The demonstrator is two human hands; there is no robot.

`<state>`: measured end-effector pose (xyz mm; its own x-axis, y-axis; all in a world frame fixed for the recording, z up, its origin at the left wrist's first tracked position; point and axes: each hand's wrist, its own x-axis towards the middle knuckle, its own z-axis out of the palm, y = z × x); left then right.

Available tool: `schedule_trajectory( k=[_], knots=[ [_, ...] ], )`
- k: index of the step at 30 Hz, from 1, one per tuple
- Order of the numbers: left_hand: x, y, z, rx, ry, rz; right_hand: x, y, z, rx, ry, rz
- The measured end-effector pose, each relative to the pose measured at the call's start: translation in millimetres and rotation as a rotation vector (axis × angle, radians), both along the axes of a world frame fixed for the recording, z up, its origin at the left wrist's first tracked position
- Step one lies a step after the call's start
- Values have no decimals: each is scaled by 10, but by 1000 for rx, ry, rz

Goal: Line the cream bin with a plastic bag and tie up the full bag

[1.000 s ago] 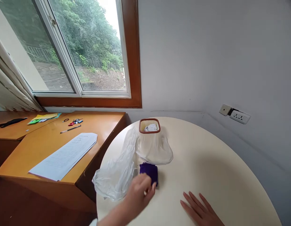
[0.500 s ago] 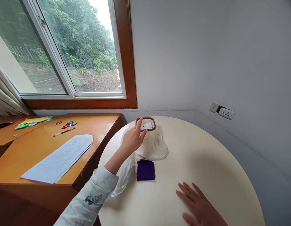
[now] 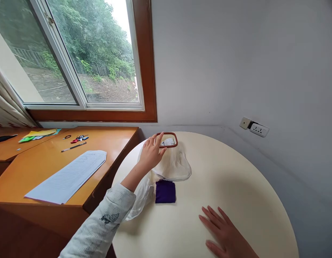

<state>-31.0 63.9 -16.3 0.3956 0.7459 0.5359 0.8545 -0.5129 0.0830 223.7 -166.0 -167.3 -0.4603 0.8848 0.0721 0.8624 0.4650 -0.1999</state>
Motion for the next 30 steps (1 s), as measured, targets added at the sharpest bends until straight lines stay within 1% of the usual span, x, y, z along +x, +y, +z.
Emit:
schedule_trajectory(
  k=[2, 7, 9, 11, 14, 16, 19, 21, 23, 25, 27, 28, 30],
  knots=[
    [-6, 27, -57, -68, -2, 6, 0, 3, -7, 15, 10, 0],
    [-18, 181, -173, -372, -114, 34, 12, -8, -49, -35, 36, -18],
    [-19, 279, -200, -415, -133, 19, 18, -11, -60, -52, 57, -22],
    [-14, 368, -215, -415, -147, -9, 22, -10, -57, -56, 83, -23],
    [14, 441, -226, -378, -181, -63, 19, -5, -34, -67, 106, -25],
    [47, 436, -227, -330, -212, -97, 14, -5, -15, -91, 101, -28],
    [109, 363, -196, -237, -265, -144, 3, -18, 11, -123, 97, -37],
    [149, 282, -126, -163, -309, -166, -7, -34, 30, -137, 109, -51],
    [184, 179, -3, -88, -355, -179, -16, -48, 50, -151, 126, -68],
    [215, 53, 167, -7, -399, -199, -23, -58, 63, -157, 137, -83],
    [245, -93, 355, 112, -443, -258, -27, -63, 67, -153, 140, -86],
    [260, -169, 443, 144, -448, -283, -28, -64, 66, -149, 140, -84],
    [291, -321, 584, 159, -443, -319, -28, -66, 59, -135, 139, -78]
  ],
)
